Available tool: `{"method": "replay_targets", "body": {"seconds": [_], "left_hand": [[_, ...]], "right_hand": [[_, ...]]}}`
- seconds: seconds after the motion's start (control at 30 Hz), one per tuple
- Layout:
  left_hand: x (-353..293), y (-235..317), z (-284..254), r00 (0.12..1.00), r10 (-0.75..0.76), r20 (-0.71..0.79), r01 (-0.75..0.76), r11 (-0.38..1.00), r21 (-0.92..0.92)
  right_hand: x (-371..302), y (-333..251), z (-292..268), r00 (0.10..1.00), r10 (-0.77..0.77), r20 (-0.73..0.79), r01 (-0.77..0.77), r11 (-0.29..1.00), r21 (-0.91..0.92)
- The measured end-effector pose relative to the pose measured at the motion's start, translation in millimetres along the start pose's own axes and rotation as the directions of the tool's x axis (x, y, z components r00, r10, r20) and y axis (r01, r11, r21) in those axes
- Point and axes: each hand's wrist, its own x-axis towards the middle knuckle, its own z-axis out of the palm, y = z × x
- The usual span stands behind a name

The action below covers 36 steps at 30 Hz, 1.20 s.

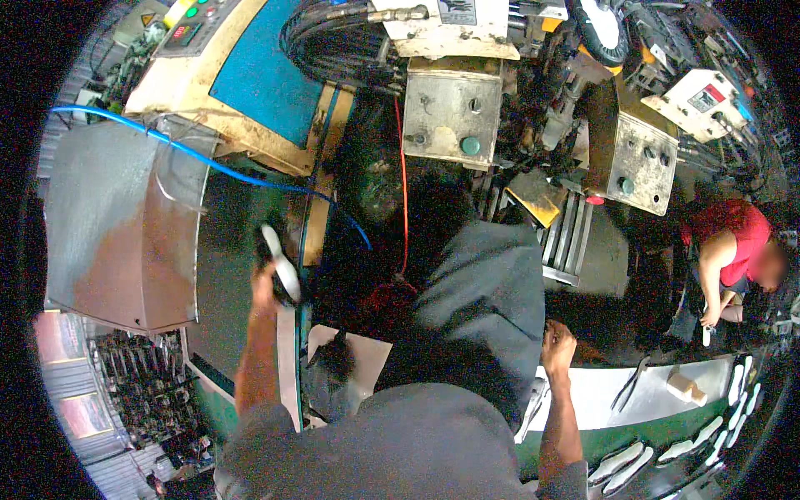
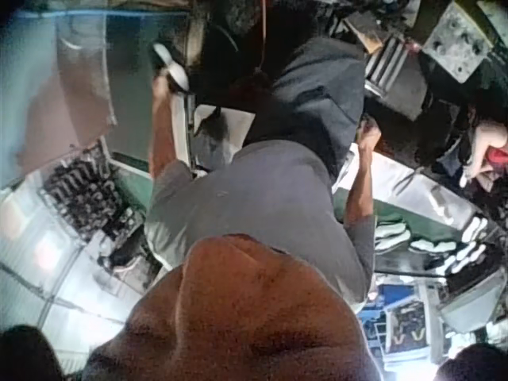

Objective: Operate industrial machinery to bond soles to shoe uppers.

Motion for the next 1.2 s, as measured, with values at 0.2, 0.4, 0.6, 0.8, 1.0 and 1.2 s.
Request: {"method": "replay_targets", "body": {"seconds": [0.2,0.4,0.6,0.8,1.0,1.2], "left_hand": [[144.8,52.8,24.2,0.99,0.138,-0.007,-0.124,0.91,0.396],[16.1,18.0,242.4,0.693,0.006,0.721,0.086,0.992,-0.09],[-240.7,-20.0,437.2,0.275,-0.097,0.957,0.099,0.993,0.072],[-304.7,-43.0,449.6,-0.05,-0.095,0.994,-0.328,0.942,0.074],[-307.9,-38.0,452.6,0.017,-0.191,0.982,-0.251,0.949,0.189],[-350.4,-29.3,462.6,0.045,-0.238,0.97,-0.46,0.857,0.231]], "right_hand": [[-23.6,-36.8,-6.5,0.984,-0.114,-0.134,0.116,0.993,0.005],[-64.2,-39.4,-17.1,0.942,-0.089,-0.323,0.056,0.993,-0.108],[-230.9,91.2,-39.2,0.735,0.393,-0.553,-0.481,0.876,-0.017],[-468.3,173.5,-24.8,-0.002,0.575,-0.818,-0.918,0.323,0.229],[-561.0,230.3,1.4,-0.127,0.839,-0.529,-0.763,0.258,0.592],[-518.4,233.9,-18.5,-0.138,0.89,-0.435,-0.799,0.16,0.58]]}}
